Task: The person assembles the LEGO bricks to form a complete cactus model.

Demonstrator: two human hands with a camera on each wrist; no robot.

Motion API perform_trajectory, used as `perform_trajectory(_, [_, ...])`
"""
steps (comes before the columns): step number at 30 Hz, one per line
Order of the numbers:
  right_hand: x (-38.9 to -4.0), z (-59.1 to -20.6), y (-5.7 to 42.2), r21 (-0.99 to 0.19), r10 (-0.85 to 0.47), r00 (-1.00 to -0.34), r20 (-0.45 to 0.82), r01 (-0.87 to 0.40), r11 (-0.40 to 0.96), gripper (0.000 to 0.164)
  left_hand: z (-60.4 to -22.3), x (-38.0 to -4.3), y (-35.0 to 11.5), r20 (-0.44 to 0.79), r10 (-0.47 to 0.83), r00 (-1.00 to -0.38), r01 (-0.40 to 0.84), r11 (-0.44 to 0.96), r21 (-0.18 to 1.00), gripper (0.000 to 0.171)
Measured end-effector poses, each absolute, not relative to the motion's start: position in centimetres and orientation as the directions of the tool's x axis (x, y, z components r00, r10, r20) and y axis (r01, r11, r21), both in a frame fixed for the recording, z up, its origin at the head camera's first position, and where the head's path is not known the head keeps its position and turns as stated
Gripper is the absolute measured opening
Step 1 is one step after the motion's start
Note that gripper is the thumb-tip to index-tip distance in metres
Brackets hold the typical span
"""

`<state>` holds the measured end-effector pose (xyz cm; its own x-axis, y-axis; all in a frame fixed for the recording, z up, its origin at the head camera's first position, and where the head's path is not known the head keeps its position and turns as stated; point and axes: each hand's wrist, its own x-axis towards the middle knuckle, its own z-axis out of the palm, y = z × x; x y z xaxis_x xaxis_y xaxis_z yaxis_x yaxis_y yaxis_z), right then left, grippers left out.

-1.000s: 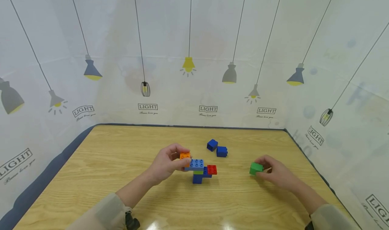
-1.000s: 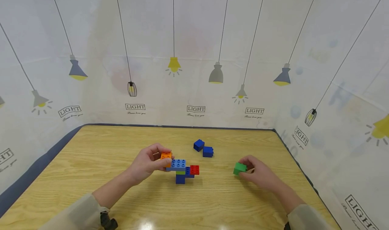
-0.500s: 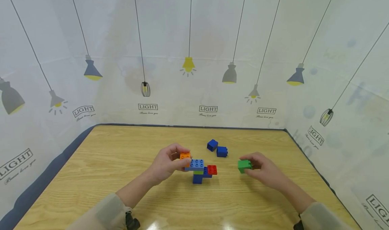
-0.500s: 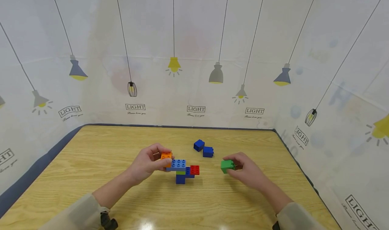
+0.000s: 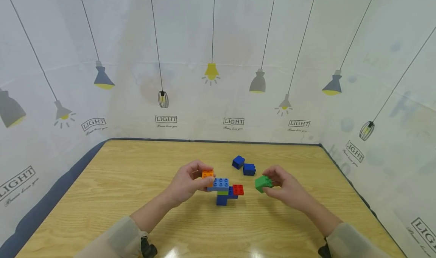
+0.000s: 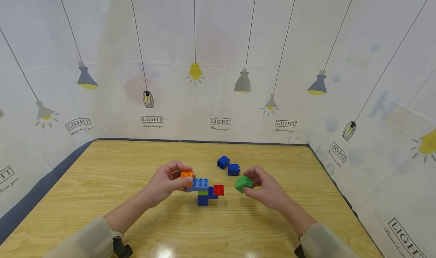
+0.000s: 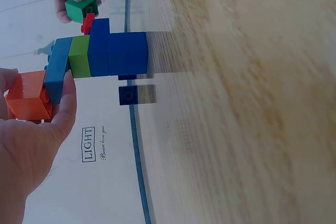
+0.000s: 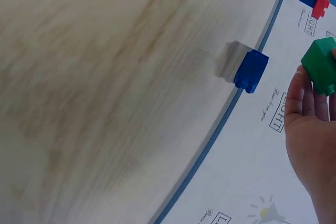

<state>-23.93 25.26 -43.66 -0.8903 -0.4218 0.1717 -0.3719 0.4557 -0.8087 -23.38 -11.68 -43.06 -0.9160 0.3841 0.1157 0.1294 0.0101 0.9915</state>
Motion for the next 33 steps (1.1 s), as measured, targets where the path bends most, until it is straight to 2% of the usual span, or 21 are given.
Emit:
perform_trajectory(20, [-24.5, -43.4, 21.3, -0.769, -0.519, -0.835, 0.185, -0.452, 0.453, 0.045, -43.3, -23.5, -11.8, 0.116, 0.38, -0.918, 0.132, 0.017, 0.991, 0.027])
perform_trajectory(33, [-24.6, -43.7, 20.4, -0.782, -0.537, -0.826, 0.172, -0.446, 0.436, 0.044, -43.3, -23.6, -11.8, 0.113, 0.385, -0.916, 0.127, 0.012, 0.992, 0.029])
